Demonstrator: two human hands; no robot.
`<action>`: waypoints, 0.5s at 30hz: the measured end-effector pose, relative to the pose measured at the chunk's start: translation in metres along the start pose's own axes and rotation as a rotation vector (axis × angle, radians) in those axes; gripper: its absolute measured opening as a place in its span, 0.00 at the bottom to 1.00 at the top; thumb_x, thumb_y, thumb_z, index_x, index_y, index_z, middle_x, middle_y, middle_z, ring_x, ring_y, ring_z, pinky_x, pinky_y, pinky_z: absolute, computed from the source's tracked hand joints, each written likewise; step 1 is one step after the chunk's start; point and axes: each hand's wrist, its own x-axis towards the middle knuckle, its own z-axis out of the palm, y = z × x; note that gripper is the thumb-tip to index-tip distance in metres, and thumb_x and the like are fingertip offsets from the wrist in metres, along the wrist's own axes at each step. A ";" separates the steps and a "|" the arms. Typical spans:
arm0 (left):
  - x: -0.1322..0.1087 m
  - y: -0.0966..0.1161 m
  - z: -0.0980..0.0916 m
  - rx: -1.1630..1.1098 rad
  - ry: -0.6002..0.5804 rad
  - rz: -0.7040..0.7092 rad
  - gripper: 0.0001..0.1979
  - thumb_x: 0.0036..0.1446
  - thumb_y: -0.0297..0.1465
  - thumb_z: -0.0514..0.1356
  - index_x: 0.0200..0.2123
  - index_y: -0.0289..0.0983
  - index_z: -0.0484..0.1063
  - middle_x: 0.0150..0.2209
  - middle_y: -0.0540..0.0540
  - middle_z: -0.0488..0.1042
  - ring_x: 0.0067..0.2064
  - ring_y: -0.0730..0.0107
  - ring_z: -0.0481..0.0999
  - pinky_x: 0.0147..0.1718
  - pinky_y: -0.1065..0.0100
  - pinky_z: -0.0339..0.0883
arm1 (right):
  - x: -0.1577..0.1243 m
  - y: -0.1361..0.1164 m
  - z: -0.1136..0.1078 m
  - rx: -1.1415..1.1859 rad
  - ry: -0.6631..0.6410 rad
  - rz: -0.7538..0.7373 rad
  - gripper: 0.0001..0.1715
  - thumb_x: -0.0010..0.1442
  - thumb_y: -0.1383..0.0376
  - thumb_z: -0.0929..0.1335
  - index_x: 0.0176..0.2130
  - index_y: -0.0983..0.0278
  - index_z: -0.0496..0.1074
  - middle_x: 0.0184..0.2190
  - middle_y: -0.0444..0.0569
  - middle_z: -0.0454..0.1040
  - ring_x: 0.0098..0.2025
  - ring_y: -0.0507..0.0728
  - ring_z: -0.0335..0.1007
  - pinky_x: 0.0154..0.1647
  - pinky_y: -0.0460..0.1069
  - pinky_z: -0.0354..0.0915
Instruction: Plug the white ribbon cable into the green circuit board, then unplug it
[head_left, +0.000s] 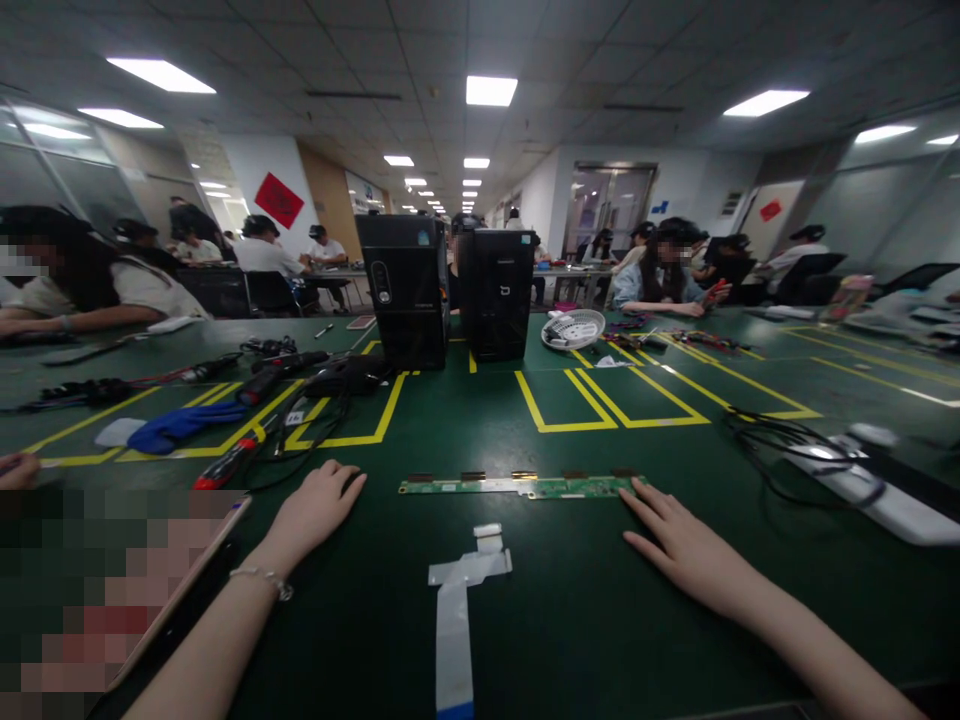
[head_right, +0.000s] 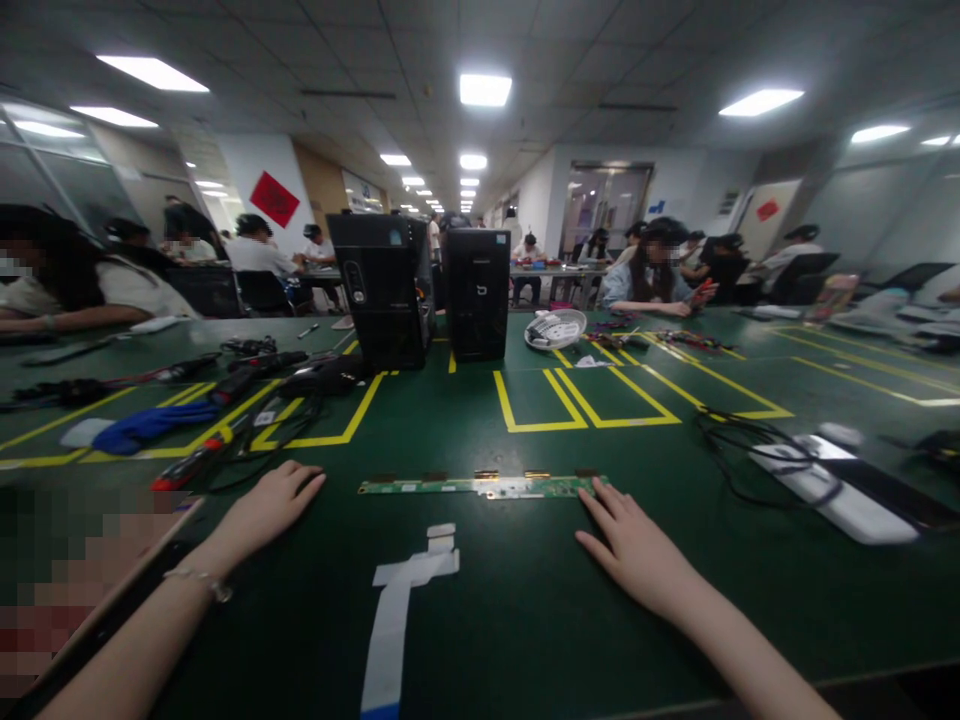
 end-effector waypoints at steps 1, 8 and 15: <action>0.000 0.000 0.000 -0.001 0.003 0.001 0.29 0.63 0.45 0.42 0.52 0.33 0.71 0.50 0.36 0.70 0.51 0.52 0.72 0.49 0.55 0.67 | 0.006 -0.009 -0.001 0.002 -0.006 -0.032 0.42 0.64 0.41 0.55 0.65 0.66 0.56 0.66 0.60 0.50 0.66 0.67 0.47 0.65 0.67 0.49; -0.001 0.003 0.000 -0.004 0.019 0.006 0.27 0.64 0.44 0.43 0.50 0.35 0.72 0.48 0.38 0.71 0.51 0.53 0.72 0.50 0.56 0.65 | 0.027 -0.050 0.001 0.033 -0.017 -0.183 0.38 0.66 0.44 0.57 0.65 0.63 0.56 0.65 0.59 0.54 0.67 0.66 0.46 0.66 0.68 0.45; -0.002 0.003 0.000 -0.024 0.044 -0.002 0.25 0.63 0.44 0.45 0.49 0.35 0.73 0.47 0.39 0.72 0.48 0.54 0.73 0.48 0.56 0.67 | 0.028 -0.066 0.001 0.120 -0.059 -0.252 0.35 0.67 0.47 0.57 0.67 0.58 0.49 0.68 0.54 0.46 0.68 0.65 0.42 0.67 0.65 0.48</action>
